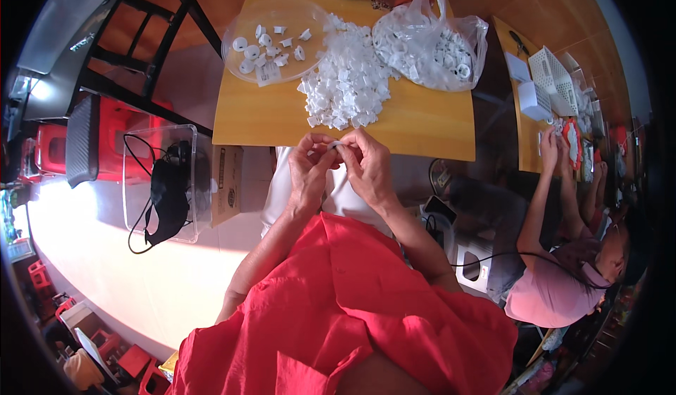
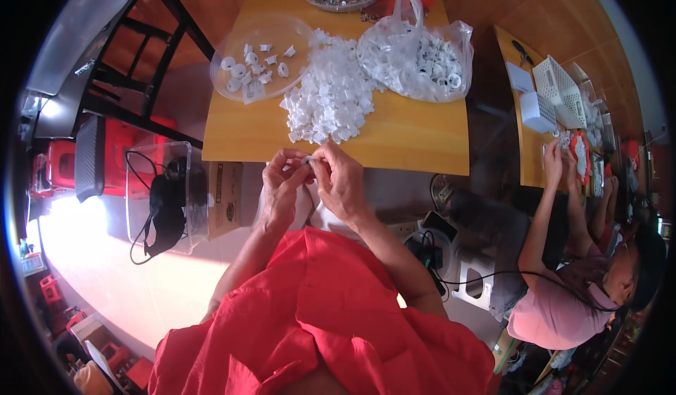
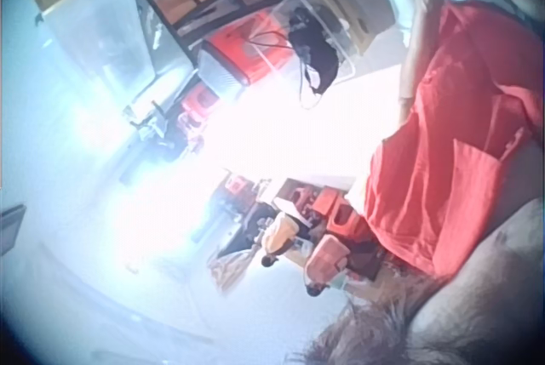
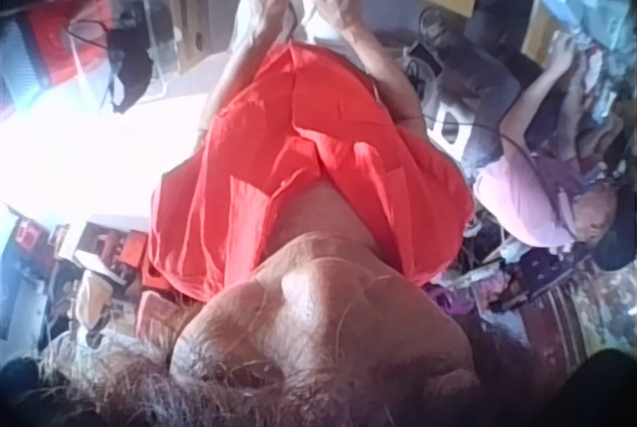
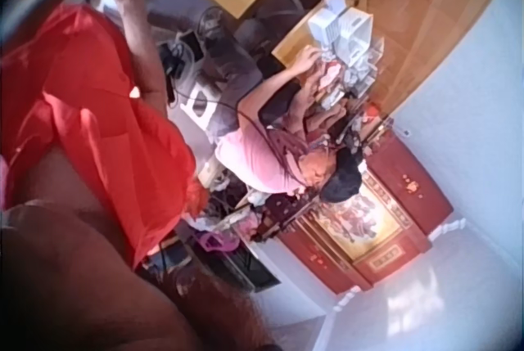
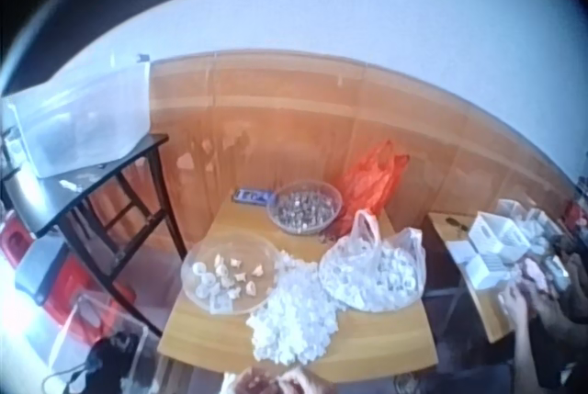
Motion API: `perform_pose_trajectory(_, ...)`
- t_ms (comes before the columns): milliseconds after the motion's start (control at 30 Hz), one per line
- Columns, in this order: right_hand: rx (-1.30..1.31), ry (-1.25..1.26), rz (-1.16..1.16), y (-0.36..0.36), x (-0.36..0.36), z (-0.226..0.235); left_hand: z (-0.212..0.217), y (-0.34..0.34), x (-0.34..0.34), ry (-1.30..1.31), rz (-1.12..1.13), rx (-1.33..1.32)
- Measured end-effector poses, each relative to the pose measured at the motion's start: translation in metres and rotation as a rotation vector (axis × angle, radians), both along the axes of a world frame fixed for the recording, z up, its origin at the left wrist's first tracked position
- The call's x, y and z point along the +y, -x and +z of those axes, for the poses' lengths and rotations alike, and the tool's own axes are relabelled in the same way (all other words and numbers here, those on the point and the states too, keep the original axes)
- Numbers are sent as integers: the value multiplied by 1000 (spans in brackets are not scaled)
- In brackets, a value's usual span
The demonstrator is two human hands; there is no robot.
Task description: The person assembles plastic components by hand, fitting small plastic inserts into round plastic bases.
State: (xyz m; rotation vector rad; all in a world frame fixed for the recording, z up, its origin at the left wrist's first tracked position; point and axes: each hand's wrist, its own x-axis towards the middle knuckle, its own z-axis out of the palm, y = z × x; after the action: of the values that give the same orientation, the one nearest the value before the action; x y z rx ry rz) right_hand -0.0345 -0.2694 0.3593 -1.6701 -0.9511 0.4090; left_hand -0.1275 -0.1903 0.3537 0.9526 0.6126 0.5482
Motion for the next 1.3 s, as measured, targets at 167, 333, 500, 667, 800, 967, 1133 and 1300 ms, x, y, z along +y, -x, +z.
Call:
perform_pose_trajectory(167,-72,-30,-118,-2,3,-3,-9,-12,11,-83,61,-3)
perform_pose_trajectory(333,-111,-104,-239,-30,-4,4,8,-38,96,-442,232,14)
perform_pose_trajectory(500,-121,-164,-385,-81,-17,20,15,-50,171,-704,325,279)
perform_pose_trajectory(667,-508,-42,-509,-163,-14,42,1,-48,182,-1160,290,638)
perform_pose_trajectory(800,-676,180,-427,-223,9,39,18,-40,150,-1079,352,401)
perform_pose_trajectory(967,-487,702,-251,-271,27,0,18,-14,105,-818,284,287)
perform_pose_trajectory(1133,-509,572,-331,-260,24,-3,-9,16,72,-630,220,319)
perform_pose_trajectory(1300,-473,312,-400,-247,19,22,-17,28,54,-446,178,254)
